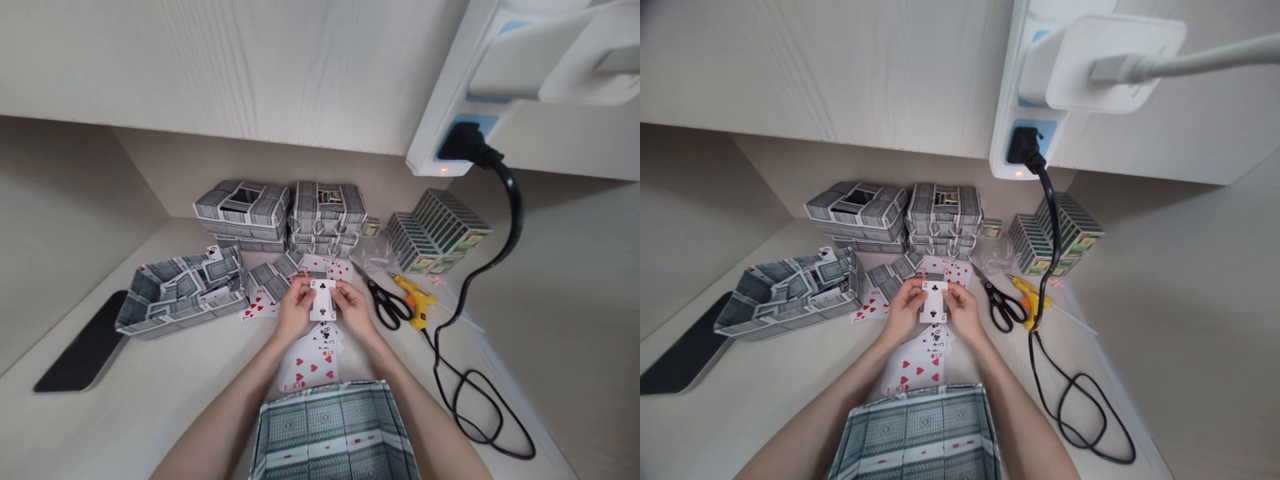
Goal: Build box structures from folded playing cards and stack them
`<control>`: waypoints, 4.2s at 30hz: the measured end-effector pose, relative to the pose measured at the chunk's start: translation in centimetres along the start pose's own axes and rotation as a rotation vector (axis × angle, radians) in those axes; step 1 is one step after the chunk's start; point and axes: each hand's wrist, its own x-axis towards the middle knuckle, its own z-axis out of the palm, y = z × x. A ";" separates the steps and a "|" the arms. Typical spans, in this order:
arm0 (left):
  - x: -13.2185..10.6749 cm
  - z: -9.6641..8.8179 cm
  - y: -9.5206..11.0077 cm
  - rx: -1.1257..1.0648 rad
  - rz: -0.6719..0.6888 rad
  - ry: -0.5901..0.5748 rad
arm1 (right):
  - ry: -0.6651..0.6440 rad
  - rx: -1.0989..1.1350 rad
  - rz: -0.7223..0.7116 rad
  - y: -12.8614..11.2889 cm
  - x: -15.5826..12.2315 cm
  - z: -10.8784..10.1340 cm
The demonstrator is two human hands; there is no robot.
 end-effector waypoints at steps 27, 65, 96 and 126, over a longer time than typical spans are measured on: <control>-0.1 -0.3 -0.2 0.172 0.025 0.065 | -0.063 0.194 0.092 0.5 -0.2 0.8; -0.1 -0.5 0.1 0.167 0.071 0.093 | -0.049 0.299 0.243 0.3 -0.3 1.3; -1.0 -1.2 1.0 0.248 0.190 -0.076 | -0.467 0.267 0.539 -1.3 -0.4 -0.2; -0.7 -1.2 0.9 0.825 0.306 -0.150 | -0.198 -0.047 0.153 0.1 -0.8 0.8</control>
